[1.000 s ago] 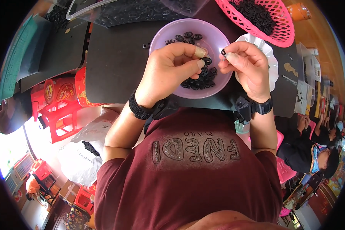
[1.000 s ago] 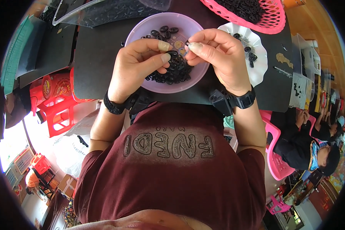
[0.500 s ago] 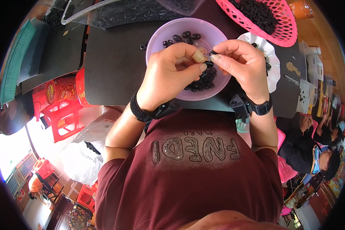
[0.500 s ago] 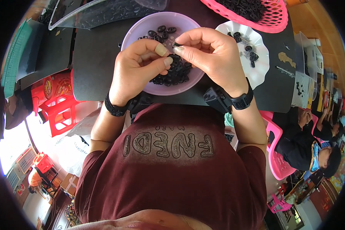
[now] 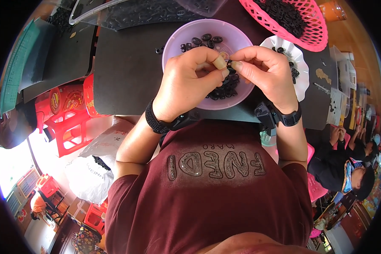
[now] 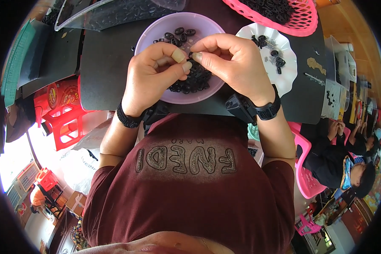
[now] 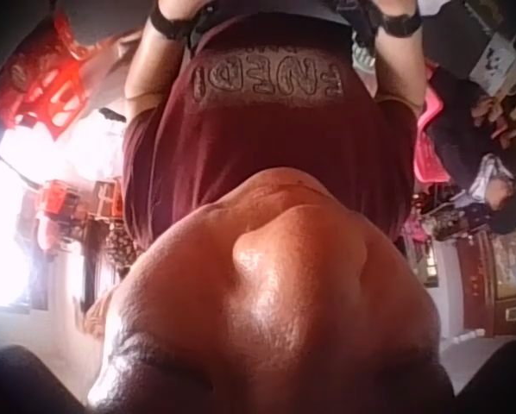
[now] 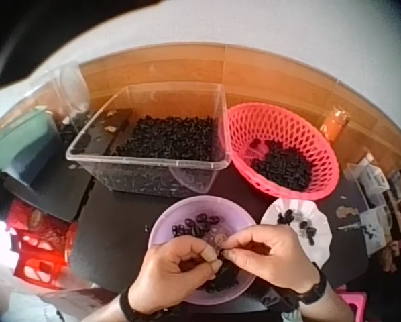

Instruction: The person assembles plastic cord toggles by hand, repeatedly picking up small components from the dishes and fitting the pieces together.

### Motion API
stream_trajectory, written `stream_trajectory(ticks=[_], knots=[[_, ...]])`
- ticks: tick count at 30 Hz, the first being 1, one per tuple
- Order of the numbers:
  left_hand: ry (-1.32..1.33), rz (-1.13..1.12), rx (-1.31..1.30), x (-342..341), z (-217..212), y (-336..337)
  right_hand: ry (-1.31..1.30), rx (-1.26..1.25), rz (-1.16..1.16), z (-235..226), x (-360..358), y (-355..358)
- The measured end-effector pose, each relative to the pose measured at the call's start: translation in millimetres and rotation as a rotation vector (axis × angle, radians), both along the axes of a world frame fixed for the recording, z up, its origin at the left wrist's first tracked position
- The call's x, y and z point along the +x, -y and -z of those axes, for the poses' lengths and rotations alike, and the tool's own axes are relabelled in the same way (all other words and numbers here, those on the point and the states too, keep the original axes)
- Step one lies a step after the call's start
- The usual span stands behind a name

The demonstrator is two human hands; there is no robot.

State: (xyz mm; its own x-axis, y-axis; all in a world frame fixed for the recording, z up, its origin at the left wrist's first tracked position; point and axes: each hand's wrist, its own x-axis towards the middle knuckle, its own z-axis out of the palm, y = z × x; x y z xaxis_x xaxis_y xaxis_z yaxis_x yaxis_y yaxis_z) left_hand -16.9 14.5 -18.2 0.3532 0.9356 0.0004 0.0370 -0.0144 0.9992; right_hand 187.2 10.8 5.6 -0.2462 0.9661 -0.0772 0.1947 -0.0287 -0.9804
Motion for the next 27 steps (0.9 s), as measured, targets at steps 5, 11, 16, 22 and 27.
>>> stream_trajectory(ticks=[5, 11, 16, 22, 27], knots=[[0.025, -0.006, -0.008, 0.8, 0.3, 0.2, 0.013, -0.002, 0.005, -1.2, -0.2, -0.2], [0.053, -0.022, -0.036, 0.9, 2.8, 1.0, 0.029, 0.057, 0.006, 2.3, -3.6, 1.9], [0.052, -0.011, -0.055, -1.3, 2.7, -2.0, 0.103, 0.181, -0.006, 3.4, -6.5, 5.0], [0.259, 0.041, -0.174, -3.3, -1.3, -6.5, 0.396, 0.473, -0.054, 2.3, -8.9, 6.8], [0.227, 0.056, -0.152, -2.5, -1.0, -6.9, 0.438, 0.584, -0.044, 4.8, -8.4, 9.0]])
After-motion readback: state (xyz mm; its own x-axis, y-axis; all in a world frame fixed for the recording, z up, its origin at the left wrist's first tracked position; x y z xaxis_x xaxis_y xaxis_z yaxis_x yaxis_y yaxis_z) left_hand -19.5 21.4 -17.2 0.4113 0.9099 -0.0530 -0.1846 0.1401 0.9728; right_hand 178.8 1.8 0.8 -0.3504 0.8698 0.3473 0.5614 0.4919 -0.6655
